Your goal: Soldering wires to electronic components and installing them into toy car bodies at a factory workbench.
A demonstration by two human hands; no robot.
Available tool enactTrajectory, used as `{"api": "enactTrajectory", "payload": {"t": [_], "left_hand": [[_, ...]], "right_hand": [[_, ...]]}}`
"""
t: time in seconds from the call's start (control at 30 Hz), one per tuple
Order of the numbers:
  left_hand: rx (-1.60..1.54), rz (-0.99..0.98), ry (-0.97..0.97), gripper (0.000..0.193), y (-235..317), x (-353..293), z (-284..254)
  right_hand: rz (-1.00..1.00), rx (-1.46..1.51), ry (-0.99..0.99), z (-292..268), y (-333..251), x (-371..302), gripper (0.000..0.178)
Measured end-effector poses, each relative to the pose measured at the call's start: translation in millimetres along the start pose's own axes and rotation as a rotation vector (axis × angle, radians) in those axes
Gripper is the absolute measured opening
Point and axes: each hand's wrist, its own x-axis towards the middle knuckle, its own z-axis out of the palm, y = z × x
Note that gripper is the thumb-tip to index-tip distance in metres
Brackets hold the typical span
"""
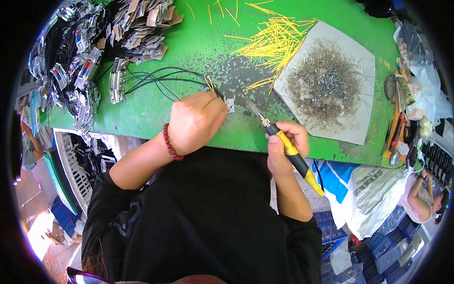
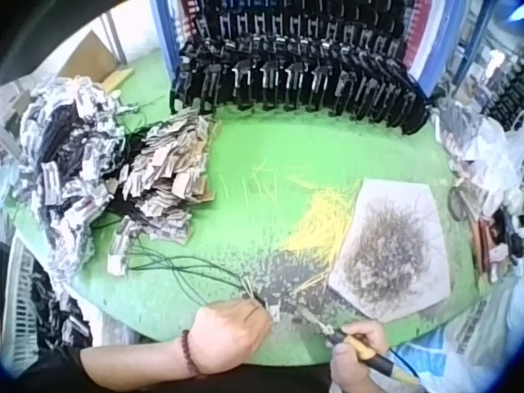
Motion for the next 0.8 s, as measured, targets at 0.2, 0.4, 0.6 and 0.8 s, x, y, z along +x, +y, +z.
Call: {"api": "enactTrajectory", "payload": {"t": [0.2,0.4,0.6,0.8], "left_hand": [[-0.106,0.068,0.027,0.011,-3,0,-7],[-0.159,0.081,-0.098,0.014,4,2,-32],[0.048,-0.207,0.269,0.02,-104,132,-124],[-0.1,-0.464,0.416,0.04,-256,241,-153]], "right_hand": [[0.031,0.064,0.031,0,-13,13,0.023],[0.014,-0.018,-0.159,10,-10,24,0.053],[-0.153,-0.206,-0.235,4,-1,30,0.035],[-0.248,-0.176,-0.263,11,9,37,0.032]]}}
